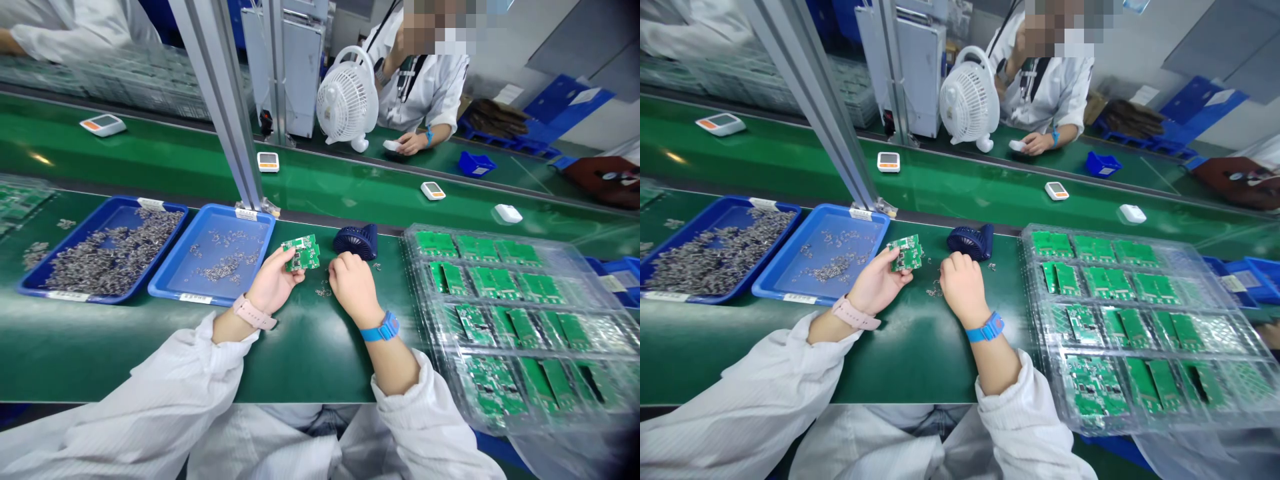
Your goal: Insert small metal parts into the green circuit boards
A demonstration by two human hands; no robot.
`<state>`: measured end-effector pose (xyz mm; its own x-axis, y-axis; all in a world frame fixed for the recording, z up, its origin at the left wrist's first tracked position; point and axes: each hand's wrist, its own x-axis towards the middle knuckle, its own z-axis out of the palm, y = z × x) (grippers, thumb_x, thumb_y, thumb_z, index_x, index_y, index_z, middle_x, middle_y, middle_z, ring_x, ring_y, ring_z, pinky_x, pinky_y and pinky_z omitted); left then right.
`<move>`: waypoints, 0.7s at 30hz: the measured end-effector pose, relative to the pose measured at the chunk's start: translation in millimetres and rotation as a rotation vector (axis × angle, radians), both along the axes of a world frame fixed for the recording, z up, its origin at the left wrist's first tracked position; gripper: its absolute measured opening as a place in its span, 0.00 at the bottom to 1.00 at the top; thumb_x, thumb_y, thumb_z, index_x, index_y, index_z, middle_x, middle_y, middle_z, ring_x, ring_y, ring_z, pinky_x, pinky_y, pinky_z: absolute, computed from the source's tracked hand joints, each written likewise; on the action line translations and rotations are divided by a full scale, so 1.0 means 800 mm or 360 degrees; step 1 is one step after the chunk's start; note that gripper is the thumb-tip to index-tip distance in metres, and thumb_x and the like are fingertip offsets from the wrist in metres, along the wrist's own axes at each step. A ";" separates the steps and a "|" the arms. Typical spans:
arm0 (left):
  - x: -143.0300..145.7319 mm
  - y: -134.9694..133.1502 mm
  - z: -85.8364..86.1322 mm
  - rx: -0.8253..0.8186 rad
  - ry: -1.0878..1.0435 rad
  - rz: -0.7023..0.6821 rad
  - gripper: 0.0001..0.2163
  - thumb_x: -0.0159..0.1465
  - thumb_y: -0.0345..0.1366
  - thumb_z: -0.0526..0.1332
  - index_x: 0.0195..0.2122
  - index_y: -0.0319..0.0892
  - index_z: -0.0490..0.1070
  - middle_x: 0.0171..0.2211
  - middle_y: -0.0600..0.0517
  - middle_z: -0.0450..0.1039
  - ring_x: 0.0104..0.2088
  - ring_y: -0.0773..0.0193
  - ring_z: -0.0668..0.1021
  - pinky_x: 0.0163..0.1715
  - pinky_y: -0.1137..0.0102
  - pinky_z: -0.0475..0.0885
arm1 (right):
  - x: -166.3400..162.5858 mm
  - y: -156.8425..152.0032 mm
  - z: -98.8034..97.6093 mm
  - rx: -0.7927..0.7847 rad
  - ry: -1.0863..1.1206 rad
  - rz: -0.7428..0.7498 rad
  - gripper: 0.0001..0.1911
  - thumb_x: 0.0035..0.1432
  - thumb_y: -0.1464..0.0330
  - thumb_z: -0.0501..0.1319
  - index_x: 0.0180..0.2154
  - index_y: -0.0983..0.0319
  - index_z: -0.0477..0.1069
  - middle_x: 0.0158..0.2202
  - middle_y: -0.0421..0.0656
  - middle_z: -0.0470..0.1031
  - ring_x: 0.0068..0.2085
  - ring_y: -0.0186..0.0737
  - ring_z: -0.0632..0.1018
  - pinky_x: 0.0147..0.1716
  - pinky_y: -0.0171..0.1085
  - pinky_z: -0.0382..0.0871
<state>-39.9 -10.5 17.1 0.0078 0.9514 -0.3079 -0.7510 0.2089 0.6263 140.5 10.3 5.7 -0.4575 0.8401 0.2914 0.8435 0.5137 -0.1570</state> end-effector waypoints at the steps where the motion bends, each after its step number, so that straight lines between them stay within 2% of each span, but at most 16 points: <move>1: 0.000 0.000 0.000 0.0006 0.0017 0.0005 0.11 0.55 0.35 0.70 0.31 0.42 0.66 0.28 0.57 0.72 0.23 0.73 0.72 0.22 0.76 0.68 | 0.000 0.000 0.001 -0.0026 0.0064 0.0010 0.08 0.63 0.72 0.53 0.35 0.62 0.70 0.39 0.49 0.71 0.41 0.47 0.69 0.40 0.43 0.63; 4: 0.003 -0.001 -0.002 0.0079 0.0195 0.0073 0.11 0.55 0.37 0.70 0.33 0.41 0.69 0.30 0.56 0.73 0.24 0.72 0.74 0.23 0.76 0.68 | 0.001 -0.003 0.005 -0.0205 0.0610 -0.0037 0.06 0.60 0.73 0.54 0.34 0.61 0.69 0.38 0.46 0.72 0.39 0.42 0.72 0.40 0.40 0.66; 7: 0.006 -0.003 -0.007 0.0176 0.0513 0.0184 0.12 0.56 0.42 0.69 0.33 0.40 0.71 0.30 0.54 0.74 0.25 0.70 0.76 0.23 0.75 0.69 | 0.004 -0.005 0.010 -0.0632 0.1303 -0.0143 0.02 0.56 0.70 0.57 0.32 0.60 0.68 0.33 0.43 0.74 0.32 0.37 0.74 0.33 0.37 0.68; 10: 0.009 -0.005 -0.014 0.0286 0.0821 0.0252 0.13 0.57 0.43 0.68 0.35 0.39 0.73 0.32 0.52 0.76 0.28 0.68 0.78 0.24 0.75 0.71 | 0.004 -0.007 0.013 -0.1006 0.1752 -0.0151 0.02 0.51 0.69 0.60 0.29 0.60 0.67 0.29 0.41 0.74 0.28 0.36 0.74 0.28 0.35 0.67; 15: 0.011 -0.009 -0.020 0.0400 0.1056 0.0165 0.16 0.57 0.42 0.68 0.43 0.39 0.73 0.35 0.50 0.77 0.31 0.66 0.80 0.27 0.74 0.75 | -0.004 -0.011 0.014 -0.1072 0.2008 -0.0070 0.11 0.44 0.72 0.60 0.33 0.59 0.65 0.26 0.36 0.72 0.30 0.35 0.74 0.30 0.34 0.67; 21: 0.014 -0.012 -0.015 0.0418 0.1161 0.0086 0.17 0.57 0.41 0.68 0.44 0.39 0.71 0.35 0.50 0.76 0.30 0.66 0.79 0.28 0.73 0.77 | -0.008 -0.013 0.011 -0.1049 0.2057 -0.0060 0.13 0.45 0.72 0.60 0.35 0.58 0.62 0.24 0.33 0.68 0.28 0.34 0.73 0.28 0.34 0.65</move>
